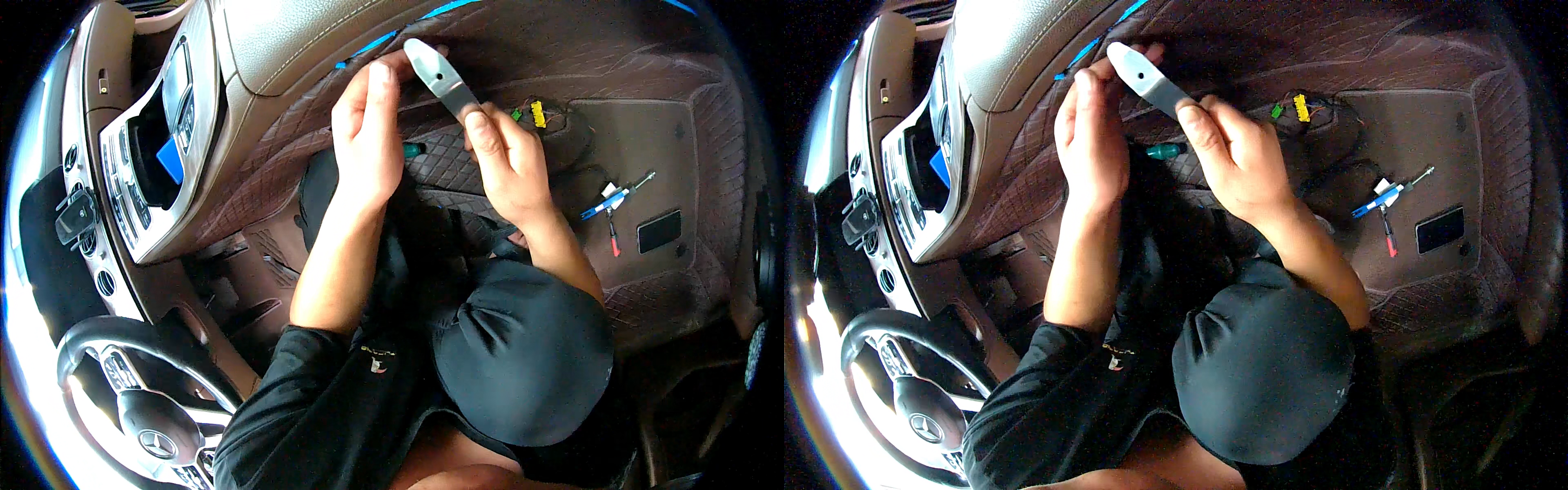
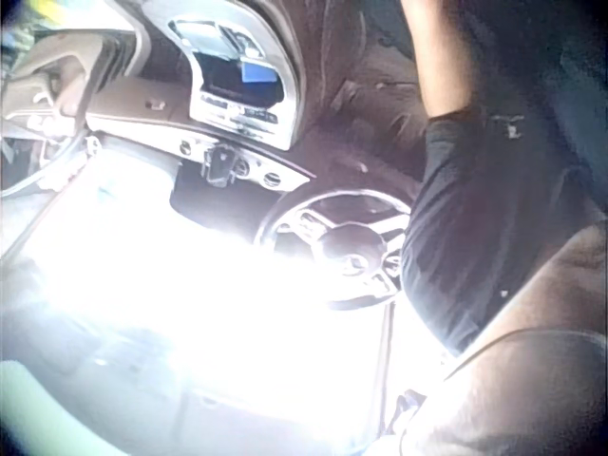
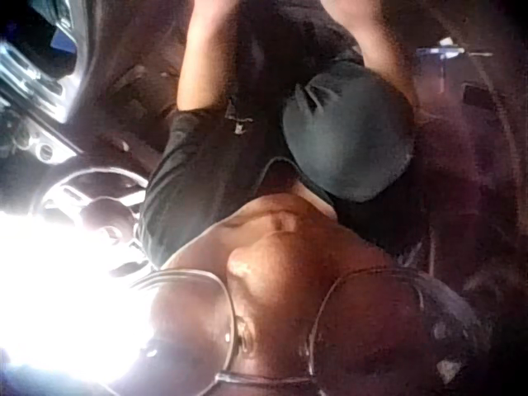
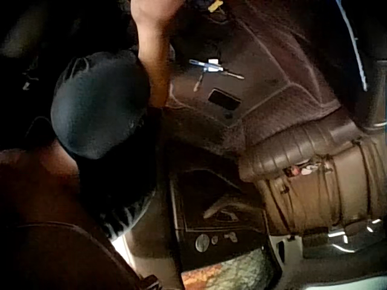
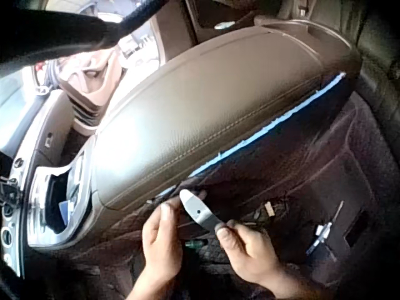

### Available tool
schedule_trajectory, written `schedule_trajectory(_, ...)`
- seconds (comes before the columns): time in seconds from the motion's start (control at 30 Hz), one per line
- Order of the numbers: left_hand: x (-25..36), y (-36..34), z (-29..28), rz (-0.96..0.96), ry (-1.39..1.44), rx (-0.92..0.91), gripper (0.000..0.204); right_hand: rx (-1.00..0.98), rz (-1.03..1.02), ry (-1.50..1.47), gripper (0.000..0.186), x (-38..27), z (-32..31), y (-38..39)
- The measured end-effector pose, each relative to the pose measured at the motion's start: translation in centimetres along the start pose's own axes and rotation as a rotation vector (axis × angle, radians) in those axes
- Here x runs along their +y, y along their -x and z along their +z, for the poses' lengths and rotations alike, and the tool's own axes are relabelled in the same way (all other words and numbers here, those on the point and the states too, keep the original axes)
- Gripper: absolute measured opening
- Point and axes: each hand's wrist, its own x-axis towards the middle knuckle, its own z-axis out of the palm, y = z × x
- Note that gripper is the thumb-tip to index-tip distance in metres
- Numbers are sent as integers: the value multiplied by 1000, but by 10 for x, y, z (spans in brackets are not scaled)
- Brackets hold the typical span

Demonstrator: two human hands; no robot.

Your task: The person installs a blue LED light strip along the dashboard trim of a vehicle. Using a plastic prying tool, they tuck the strip into the dashboard gap and manage electrical wires in the footwell.

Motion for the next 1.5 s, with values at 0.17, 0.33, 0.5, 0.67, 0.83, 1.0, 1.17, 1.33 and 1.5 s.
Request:
schedule_trajectory(0.17,7,4,-3,13,5,-123,34,-12,-63,39,32,6,10,-7)
schedule_trajectory(0.33,7,5,-3,-48,38,-131,31,-16,-89,16,30,11,17,-10)
schedule_trajectory(0.5,5,4,-3,-7,35,-132,31,-15,-100,13,30,17,22,-12)
schedule_trajectory(0.67,4,4,-3,-6,46,-119,30,-12,-77,5,28,15,24,-12)
schedule_trajectory(0.83,3,4,1,-15,5,-73,27,-18,-36,48,24,11,24,-12)
schedule_trajectory(1.0,7,6,8,-86,-20,8,26,6,17,85,24,7,28,-14)
schedule_trajectory(1.17,4,1,17,-26,-2,79,28,-4,63,213,24,-5,27,-19)
schedule_trajectory(1.33,4,2,20,11,-99,54,28,12,-16,232,27,-9,8,-16)
schedule_trajectory(1.5,2,8,13,141,-422,-164,29,66,-77,112,22,5,11,-4)
